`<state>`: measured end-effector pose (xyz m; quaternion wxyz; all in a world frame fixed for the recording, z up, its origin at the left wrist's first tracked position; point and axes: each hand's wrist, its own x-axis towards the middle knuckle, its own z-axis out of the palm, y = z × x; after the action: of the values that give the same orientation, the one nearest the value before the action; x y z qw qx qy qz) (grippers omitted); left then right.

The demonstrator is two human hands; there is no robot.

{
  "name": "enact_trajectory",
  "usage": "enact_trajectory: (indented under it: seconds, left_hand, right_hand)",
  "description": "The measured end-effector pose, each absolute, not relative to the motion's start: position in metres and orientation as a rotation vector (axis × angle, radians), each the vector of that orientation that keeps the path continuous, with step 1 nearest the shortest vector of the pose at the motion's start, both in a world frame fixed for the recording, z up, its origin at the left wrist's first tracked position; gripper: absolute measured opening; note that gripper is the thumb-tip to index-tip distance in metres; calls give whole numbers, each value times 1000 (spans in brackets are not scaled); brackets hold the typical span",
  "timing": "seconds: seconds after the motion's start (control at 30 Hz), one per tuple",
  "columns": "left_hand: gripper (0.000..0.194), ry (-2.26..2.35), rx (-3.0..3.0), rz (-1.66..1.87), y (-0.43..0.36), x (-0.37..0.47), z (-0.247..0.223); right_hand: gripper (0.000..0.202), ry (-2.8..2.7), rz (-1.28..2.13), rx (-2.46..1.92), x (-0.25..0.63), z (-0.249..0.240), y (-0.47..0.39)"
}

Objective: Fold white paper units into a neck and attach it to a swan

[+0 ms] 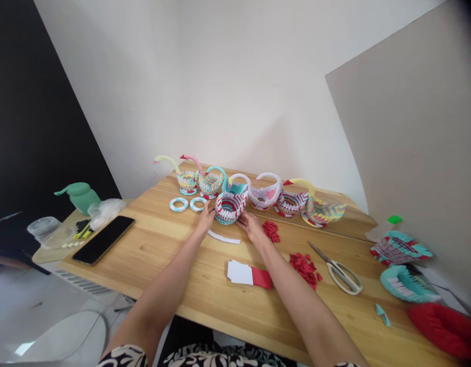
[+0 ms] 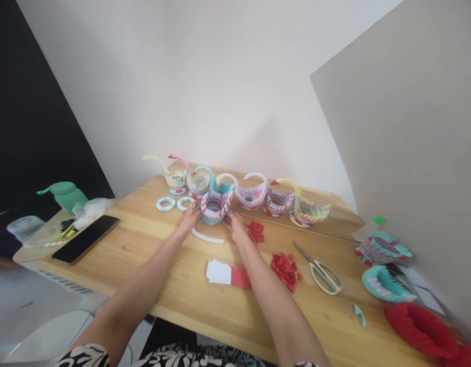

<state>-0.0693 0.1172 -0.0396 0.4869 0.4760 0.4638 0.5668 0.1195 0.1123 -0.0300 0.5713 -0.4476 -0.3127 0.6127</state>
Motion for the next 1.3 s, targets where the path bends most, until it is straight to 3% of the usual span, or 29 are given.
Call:
enact_trajectory:
  seconds: [0.33, 0.47, 0.77, 1.1, 1.3]
  left_hand:
    - [46, 1419, 1303, 1650, 98, -77, -7]
    - [33, 1304, 1515, 1773, 65, -57, 23]
    - [23, 834, 1832, 1022, -4, 0, 53]
    - [29, 872, 1650, 926, 3, 15, 48]
    - [32, 928, 1718, 873, 4, 26, 45]
  right_hand:
    - [27, -947, 1074, -1159, 137, -6, 89]
    - [33, -1172, 902, -1174, 151, 20, 52]
    - [28, -1694, 516, -1228, 164, 55, -25]
    - [44, -1516, 911, -1039, 193, 53, -31]
    - [22, -1552, 861, -1180, 195, 41, -24]
